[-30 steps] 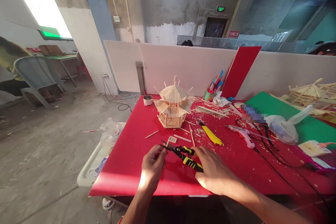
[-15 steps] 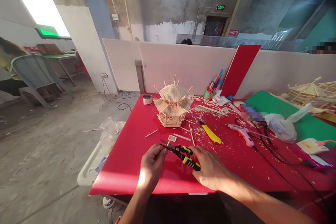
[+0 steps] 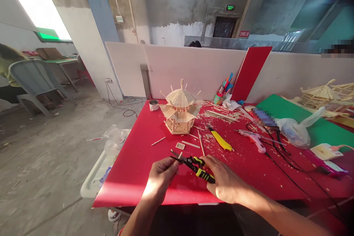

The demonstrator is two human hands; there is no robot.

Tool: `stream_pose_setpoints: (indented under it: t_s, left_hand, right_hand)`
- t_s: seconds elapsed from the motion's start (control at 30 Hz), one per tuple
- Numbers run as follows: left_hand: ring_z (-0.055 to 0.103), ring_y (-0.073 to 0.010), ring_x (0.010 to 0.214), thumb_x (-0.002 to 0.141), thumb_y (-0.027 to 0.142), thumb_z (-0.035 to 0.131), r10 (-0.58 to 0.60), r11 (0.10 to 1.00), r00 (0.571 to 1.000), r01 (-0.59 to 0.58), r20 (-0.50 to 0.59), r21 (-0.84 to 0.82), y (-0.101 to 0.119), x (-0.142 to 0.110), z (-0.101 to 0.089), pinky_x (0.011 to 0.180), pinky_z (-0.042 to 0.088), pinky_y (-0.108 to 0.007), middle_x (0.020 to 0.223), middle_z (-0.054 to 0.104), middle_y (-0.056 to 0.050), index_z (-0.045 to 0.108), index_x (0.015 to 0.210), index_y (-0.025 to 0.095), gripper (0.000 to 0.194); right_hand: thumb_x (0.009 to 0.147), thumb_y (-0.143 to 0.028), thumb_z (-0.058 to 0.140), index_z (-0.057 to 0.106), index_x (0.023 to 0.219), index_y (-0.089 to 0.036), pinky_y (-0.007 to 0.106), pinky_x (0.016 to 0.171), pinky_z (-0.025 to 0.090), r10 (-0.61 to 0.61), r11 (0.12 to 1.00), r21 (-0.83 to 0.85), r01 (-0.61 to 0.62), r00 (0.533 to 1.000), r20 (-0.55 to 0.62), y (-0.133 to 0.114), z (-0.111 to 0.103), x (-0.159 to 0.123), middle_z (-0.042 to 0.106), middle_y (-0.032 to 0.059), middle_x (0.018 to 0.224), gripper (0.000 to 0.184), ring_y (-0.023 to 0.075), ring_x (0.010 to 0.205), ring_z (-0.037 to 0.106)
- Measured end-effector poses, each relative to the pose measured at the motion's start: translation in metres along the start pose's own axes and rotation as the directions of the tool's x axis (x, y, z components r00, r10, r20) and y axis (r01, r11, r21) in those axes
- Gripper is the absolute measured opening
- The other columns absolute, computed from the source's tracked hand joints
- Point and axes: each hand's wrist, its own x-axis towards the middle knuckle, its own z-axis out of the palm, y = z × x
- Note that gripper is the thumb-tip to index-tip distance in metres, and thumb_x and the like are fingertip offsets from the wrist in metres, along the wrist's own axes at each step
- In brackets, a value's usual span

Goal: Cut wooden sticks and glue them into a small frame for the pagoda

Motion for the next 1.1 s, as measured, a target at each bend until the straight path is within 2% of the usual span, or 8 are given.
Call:
stream_pose_setpoints:
  t_s: [0.2, 0.47, 0.6, 0.7, 0.8, 0.87, 1.0, 1.1]
  left_hand:
    - [0.019, 0.0002, 0.039, 0.062, 0.048, 0.084, -0.134, 0.965, 0.979, 0.164, 0.152, -0.202, -0.005, 0.002, -0.002, 0.042, 0.008, -0.019, 0.049, 0.040, 0.007, 0.069, 0.073, 0.010, 0.042]
    - [0.016, 0.0020, 0.030, 0.056, 0.039, 0.088, -0.194, 0.883, 0.905, 0.330, 0.380, -0.334, -0.007, 0.006, -0.001, 0.034, 0.003, -0.017, 0.044, 0.049, 0.005, 0.067, 0.068, 0.010, 0.038]
    - [0.014, 0.0022, 0.030, 0.057, 0.038, 0.089, -0.211, 0.853, 0.887, 0.372, 0.411, -0.366, -0.008, 0.005, 0.000, 0.033, 0.003, -0.016, 0.044, 0.048, 0.006, 0.067, 0.069, 0.012, 0.037]
    - [0.013, 0.0024, 0.030, 0.056, 0.039, 0.089, -0.221, 0.845, 0.890, 0.379, 0.399, -0.376, -0.009, 0.005, 0.000, 0.033, 0.004, -0.016, 0.044, 0.048, 0.007, 0.065, 0.069, 0.012, 0.038]
    - [0.015, 0.0022, 0.031, 0.059, 0.041, 0.087, -0.184, 0.880, 0.932, 0.298, 0.313, -0.370, -0.007, 0.006, 0.000, 0.034, 0.006, -0.016, 0.045, 0.048, 0.007, 0.064, 0.069, 0.012, 0.038]
    - [0.018, 0.0017, 0.032, 0.064, 0.042, 0.085, -0.147, 0.912, 0.960, 0.226, 0.239, -0.344, -0.006, 0.007, 0.000, 0.035, 0.007, -0.016, 0.047, 0.048, 0.007, 0.065, 0.072, 0.012, 0.037]
    - [0.019, 0.0009, 0.035, 0.067, 0.047, 0.081, -0.105, 0.962, 0.981, 0.141, 0.162, -0.232, -0.005, 0.008, 0.003, 0.038, 0.008, -0.018, 0.047, 0.043, 0.008, 0.066, 0.075, 0.011, 0.040]
    - [0.019, -0.0001, 0.038, 0.067, 0.052, 0.080, -0.095, 0.981, 0.986, 0.116, 0.136, -0.154, -0.007, 0.007, 0.006, 0.040, 0.008, -0.018, 0.047, 0.039, 0.008, 0.065, 0.074, 0.011, 0.044]
  right_hand:
    - [0.064, -0.012, 0.056, 0.057, 0.114, -0.022, 0.032, 0.088, 0.046, -0.003, 1.000, -0.002, 0.003, 1.000, -0.021, 0.003, 0.005, -0.005, 0.063, 0.0067, 0.110, 0.051, 0.0220, 0.100, 0.060]
    - [0.067, -0.014, 0.054, 0.048, 0.134, -0.020, 0.038, 0.104, 0.039, -0.041, 0.996, -0.084, 0.042, 0.999, 0.020, 0.014, 0.000, -0.010, 0.054, 0.0113, 0.134, 0.068, 0.0268, 0.122, 0.051]
    - [0.061, -0.008, 0.056, 0.054, 0.125, -0.019, 0.033, 0.092, 0.045, -0.006, 0.997, -0.080, 0.007, 1.000, 0.018, 0.010, 0.000, -0.010, 0.062, 0.0086, 0.117, 0.065, 0.0238, 0.107, 0.058]
    - [0.062, -0.009, 0.055, 0.056, 0.122, -0.021, 0.033, 0.093, 0.045, 0.003, 0.998, -0.066, -0.002, 1.000, 0.022, 0.009, 0.004, -0.011, 0.064, 0.0075, 0.118, 0.061, 0.0234, 0.108, 0.058]
    - [0.063, -0.011, 0.052, 0.052, 0.131, -0.018, 0.040, 0.104, 0.039, 0.032, 0.997, -0.067, -0.031, 0.999, 0.019, 0.011, 0.006, -0.014, 0.056, 0.0123, 0.135, 0.069, 0.0276, 0.125, 0.050]
    - [0.062, -0.010, 0.050, 0.052, 0.132, -0.017, 0.039, 0.105, 0.040, 0.050, 0.998, -0.029, -0.050, 0.998, 0.023, 0.013, 0.004, -0.017, 0.056, 0.0132, 0.136, 0.070, 0.0272, 0.126, 0.050]
    - [0.063, -0.009, 0.048, 0.061, 0.112, -0.022, 0.031, 0.090, 0.046, 0.079, 0.996, 0.037, -0.080, 0.997, 0.022, 0.013, -0.001, -0.023, 0.066, 0.0071, 0.117, 0.053, 0.0229, 0.106, 0.061]
    - [0.061, -0.009, 0.050, 0.061, 0.096, -0.022, 0.027, 0.075, 0.043, 0.115, 0.993, 0.031, -0.116, 0.993, 0.008, 0.011, -0.003, -0.027, 0.069, 0.0040, 0.098, 0.039, 0.0205, 0.090, 0.061]
